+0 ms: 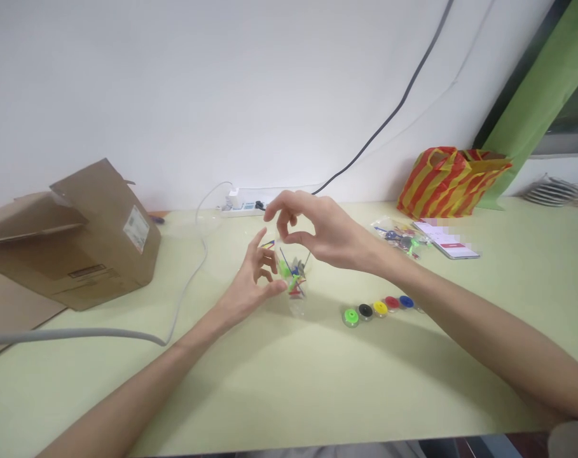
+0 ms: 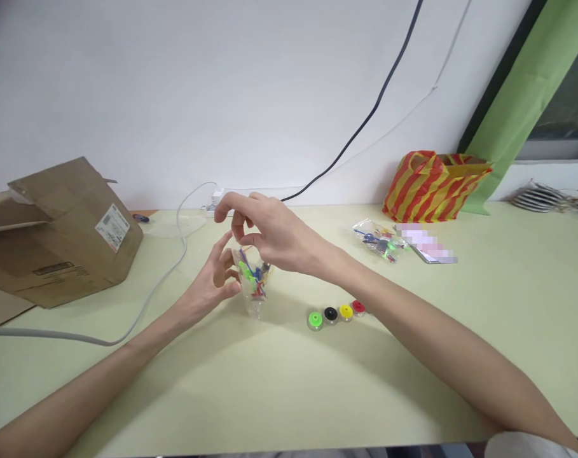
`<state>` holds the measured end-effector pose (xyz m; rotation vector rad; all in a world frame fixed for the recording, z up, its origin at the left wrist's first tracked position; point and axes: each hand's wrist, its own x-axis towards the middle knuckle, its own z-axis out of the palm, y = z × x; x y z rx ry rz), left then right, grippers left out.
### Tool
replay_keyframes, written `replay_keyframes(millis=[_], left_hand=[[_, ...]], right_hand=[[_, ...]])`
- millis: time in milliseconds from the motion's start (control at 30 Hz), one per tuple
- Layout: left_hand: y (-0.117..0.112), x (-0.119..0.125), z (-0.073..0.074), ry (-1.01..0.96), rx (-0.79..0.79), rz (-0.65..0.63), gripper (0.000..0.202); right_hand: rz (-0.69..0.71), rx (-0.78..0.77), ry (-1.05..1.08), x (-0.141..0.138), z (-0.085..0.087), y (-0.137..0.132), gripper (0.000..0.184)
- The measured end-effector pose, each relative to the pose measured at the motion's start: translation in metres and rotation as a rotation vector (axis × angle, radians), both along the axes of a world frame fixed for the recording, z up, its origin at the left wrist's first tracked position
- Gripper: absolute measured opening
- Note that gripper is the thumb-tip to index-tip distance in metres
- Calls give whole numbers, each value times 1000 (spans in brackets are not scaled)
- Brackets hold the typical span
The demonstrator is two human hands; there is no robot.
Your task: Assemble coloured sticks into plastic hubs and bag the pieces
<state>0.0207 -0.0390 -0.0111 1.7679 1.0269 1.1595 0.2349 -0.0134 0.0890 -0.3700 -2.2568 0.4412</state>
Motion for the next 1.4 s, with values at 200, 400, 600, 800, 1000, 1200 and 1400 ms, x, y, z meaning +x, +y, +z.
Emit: replay_keyframes(millis=[200, 400, 600, 800, 1000, 1200, 1400], left_hand=[[1, -4, 1, -154, -144, -212, 69], [-5, 1, 7, -112, -263, -311, 45], [-1, 3, 7, -16, -58, -27, 34], [1, -3, 1, 53, 5, 13, 41], [1, -1, 5, -90, 47, 78, 28], [1, -4, 10, -135, 26, 163, 34], [4, -4, 4, -195, 28, 278, 38]], right_hand=[[176, 22, -35, 1, 7, -11, 27], [74, 68, -28, 0, 3, -1, 23], [-121, -225, 43, 1, -19, 30, 49], [40, -428, -223, 0, -33, 43, 29], [52, -505, -122, 5, -32, 53, 26], [-67, -400, -114, 4, -33, 55, 18], [-169, -335, -44, -2, -35, 48, 19]])
